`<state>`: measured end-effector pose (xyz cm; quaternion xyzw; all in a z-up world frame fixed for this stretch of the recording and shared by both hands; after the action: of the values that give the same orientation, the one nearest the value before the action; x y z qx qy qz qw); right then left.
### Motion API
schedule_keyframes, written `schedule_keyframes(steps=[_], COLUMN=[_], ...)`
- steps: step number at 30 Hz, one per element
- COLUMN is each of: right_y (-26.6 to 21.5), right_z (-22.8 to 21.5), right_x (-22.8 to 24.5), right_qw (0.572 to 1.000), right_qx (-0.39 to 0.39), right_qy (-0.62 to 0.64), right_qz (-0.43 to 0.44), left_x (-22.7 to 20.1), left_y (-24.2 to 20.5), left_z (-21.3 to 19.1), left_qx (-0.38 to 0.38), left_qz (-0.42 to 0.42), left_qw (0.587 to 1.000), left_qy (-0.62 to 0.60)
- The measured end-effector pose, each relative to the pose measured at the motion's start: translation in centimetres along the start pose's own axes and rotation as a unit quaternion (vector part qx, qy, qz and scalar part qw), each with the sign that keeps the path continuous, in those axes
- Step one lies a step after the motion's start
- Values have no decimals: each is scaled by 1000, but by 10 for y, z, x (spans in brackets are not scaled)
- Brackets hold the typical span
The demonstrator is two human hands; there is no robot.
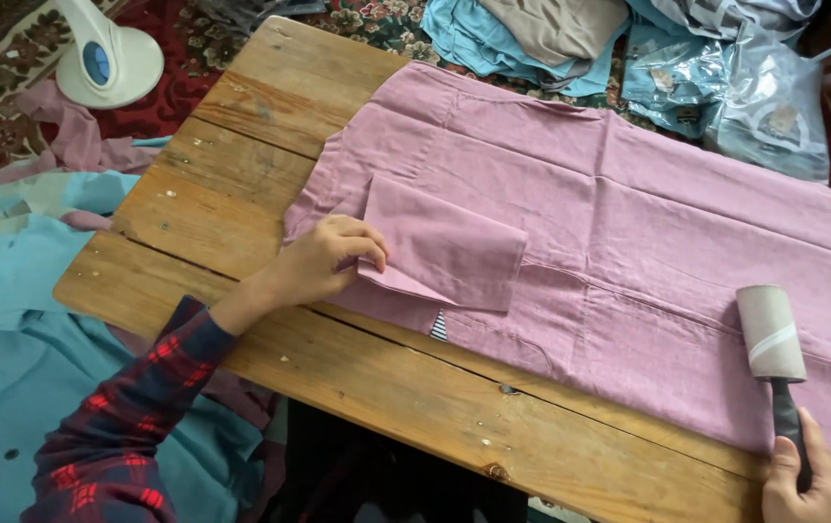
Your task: Using a lint roller to clean a pink shirt and then folding it on a wooden surface.
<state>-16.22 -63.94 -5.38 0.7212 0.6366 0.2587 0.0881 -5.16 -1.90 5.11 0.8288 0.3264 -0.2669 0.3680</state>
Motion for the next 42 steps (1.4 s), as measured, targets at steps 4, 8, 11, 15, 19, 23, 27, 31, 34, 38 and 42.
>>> schedule_keyframes(steps=[4, 8, 11, 15, 19, 23, 27, 31, 34, 38, 42], right_y=[-4, -3, -6, 28, 89, 92, 119, 126, 103, 127, 135], right_z=[3, 4, 51, 90, -30, 38, 90, 102, 87, 99, 105], right_x=[-7, -14, -81, -89, 204, 285, 311, 318, 333, 350, 372], right_qw=[1000, 1000, 997, 979, 919, 924, 904, 913, 881, 888, 926], right_qx=[-5, -5, 16, 42, 204, 118, 96, 31, 40, 6, 140], right_qy=[-3, -23, -80, -200, -318, -119, -72, -88, 11, 8, -14], right_qz=[-6, -9, -2, -3, -108, -345, -411, -398, -472, -460, -350], left_x=[-1, 4, -16, -27, -24, -26, -36, -44, -50, -48, -48], left_y=[-16, -29, -30, -35, -35, -43, -47, -47, -46, -44, -44], left_z=[-7, 6, 35, 110, 154, 165, 161, 161, 157, 160, 157], left_qx=[-34, -10, 27, 163, 59, 37, -4, -33, -46, -44, -49], left_qz=[-30, -56, -83, -65, -74, -108, -136, -140, -140, -144, -138], left_qw=[998, 995, 975, 954, 958, 943, 944, 947, 946, 944, 951], left_qy=[48, 87, 202, 242, 271, 311, 301, 287, 289, 294, 273])
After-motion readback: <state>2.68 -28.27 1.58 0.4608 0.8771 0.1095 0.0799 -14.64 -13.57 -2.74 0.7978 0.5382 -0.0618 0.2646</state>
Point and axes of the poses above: each hand's wrist, its own y-axis towards the middle knuckle, its own z-axis out of the palm, x = y × z, the point moved 5 cm from there along y, towards the middle knuckle, and after that the axes turned 13 degrees about -y, right-handed, at the moved point
